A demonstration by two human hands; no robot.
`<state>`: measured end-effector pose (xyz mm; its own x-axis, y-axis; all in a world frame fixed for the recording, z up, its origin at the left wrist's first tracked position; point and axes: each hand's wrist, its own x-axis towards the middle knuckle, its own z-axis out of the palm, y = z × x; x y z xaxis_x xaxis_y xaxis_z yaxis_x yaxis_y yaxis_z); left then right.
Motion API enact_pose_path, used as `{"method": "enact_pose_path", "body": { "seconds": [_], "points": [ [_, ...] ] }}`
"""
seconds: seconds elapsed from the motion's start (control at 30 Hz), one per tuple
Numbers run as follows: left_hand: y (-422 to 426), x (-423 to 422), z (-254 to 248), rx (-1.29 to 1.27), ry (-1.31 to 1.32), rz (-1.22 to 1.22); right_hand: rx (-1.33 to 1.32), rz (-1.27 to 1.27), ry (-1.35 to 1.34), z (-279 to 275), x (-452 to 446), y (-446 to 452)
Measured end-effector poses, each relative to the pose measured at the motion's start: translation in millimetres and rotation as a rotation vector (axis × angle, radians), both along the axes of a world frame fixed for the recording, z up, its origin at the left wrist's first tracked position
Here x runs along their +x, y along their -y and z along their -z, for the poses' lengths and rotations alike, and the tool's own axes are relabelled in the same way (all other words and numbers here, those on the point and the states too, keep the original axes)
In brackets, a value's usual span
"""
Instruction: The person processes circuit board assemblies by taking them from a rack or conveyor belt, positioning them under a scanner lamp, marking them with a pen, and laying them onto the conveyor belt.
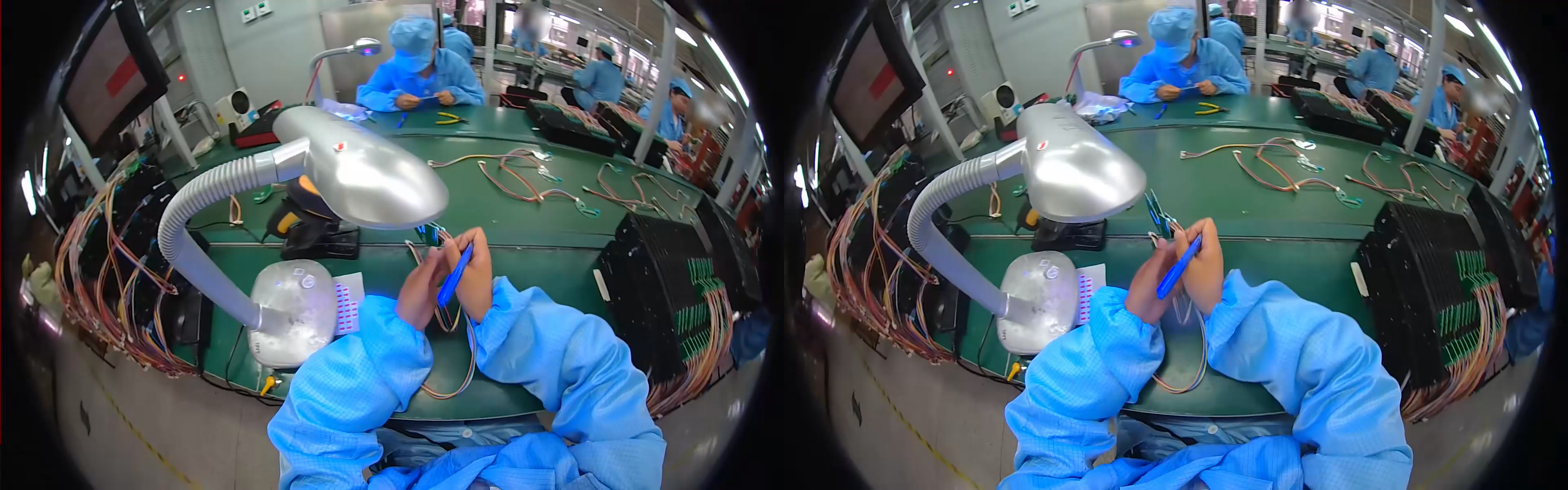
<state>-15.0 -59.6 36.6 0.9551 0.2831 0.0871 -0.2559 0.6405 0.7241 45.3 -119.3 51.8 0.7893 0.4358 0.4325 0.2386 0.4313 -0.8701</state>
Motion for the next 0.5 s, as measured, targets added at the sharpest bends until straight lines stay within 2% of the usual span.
{"method": "enact_pose_path", "body": {
  "seconds": [0.1,0.13,0.23,0.27,0.37,0.5],
  "points": [
    [-5,3,9,-0.056,-0.014,-0.040,-0.061,0.031,0.066,17,0,-9],
    [-5,2,7,-0.074,-0.003,-0.031,0.002,-0.028,0.042,21,-2,-13],
    [-3,4,11,-0.143,0.004,-0.078,-0.036,-0.054,0.063,29,-7,-9],
    [-4,5,12,-0.167,0.001,-0.107,0.038,-0.125,0.032,33,-6,-11],
    [-1,-1,4,-0.105,-0.081,-0.178,-0.087,-0.082,0.162,32,-5,-3],
    [2,-1,0,-0.036,-0.135,-0.322,-0.125,-0.148,0.181,29,2,8]
  ]
}}
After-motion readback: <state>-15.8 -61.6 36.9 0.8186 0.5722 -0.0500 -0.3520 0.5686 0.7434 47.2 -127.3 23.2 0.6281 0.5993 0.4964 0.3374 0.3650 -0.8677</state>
